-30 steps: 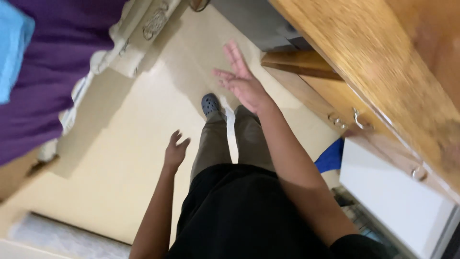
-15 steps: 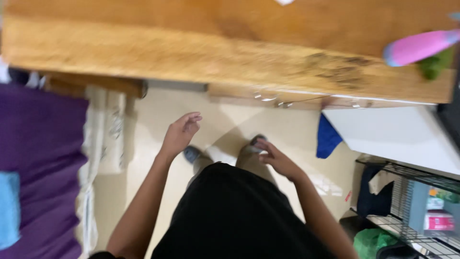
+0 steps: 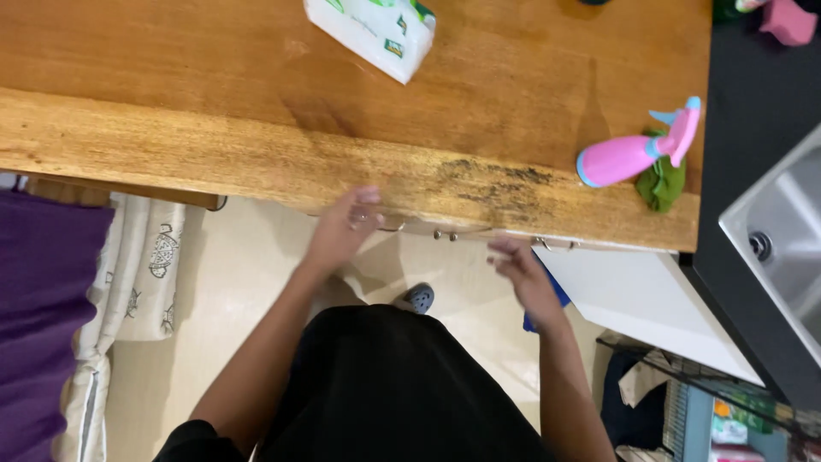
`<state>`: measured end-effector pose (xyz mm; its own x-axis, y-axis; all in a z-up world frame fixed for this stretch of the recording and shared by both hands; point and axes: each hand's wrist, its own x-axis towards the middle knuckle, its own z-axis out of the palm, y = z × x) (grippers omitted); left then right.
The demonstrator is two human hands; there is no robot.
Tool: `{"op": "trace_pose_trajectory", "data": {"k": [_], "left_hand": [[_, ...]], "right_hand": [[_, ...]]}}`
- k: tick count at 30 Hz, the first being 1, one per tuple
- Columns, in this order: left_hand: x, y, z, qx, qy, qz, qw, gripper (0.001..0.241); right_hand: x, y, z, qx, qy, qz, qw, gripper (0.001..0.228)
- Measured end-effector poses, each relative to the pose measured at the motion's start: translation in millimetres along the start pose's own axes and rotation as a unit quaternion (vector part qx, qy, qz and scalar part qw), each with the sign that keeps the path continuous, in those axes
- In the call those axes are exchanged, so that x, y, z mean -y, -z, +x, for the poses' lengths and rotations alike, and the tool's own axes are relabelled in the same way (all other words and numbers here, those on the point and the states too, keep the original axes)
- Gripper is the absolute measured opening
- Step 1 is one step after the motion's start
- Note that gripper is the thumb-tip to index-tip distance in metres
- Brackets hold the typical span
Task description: Clean and wipe down a wooden table and countertop using a spray bottle and cloth.
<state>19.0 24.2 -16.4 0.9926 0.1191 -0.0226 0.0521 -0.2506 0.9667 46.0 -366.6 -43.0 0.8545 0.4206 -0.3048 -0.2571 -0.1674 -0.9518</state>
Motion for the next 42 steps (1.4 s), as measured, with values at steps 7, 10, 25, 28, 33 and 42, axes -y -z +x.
{"op": "trace_pose_trajectory", "data": {"k": [7, 10, 25, 28, 33, 42], "left_hand": [[7.5, 91.0, 93.7, -0.109, 0.040, -0.023, 0.993, 0.052], [29.5, 122.2, 153.5, -0.088, -0.061, -0.083, 0.991, 0.052], [99.8, 260.4, 339.5, -0.143, -0.124, 0.225, 0.956, 0.070], [112.2, 309.1, 372.6, -0.163, -0.090, 0.270, 0.945, 0.067], [140.6, 362.0, 436.4, -0.258, -0.069, 0.396, 0.878, 0.059], [153.4, 386.3, 447.5, -0.260, -0.058, 0.282, 0.922, 0.037]], "right_hand": [[116.7, -63.7, 114.4, -0.084, -0.013, 0.045, 0.995, 0.047], [111.3, -91.2, 184.9, -0.093, 0.046, 0.024, 0.994, 0.045], [154.3, -327.5, 491.1, -0.119, 0.194, -0.231, 0.946, 0.085], [174.0, -354.5, 552.3, -0.065, 0.211, -0.238, 0.946, 0.084], [190.3, -384.1, 643.4, -0.017, 0.237, -0.317, 0.918, 0.082], [192.0, -381.1, 685.0, -0.092, 0.248, -0.314, 0.912, 0.077]]}}
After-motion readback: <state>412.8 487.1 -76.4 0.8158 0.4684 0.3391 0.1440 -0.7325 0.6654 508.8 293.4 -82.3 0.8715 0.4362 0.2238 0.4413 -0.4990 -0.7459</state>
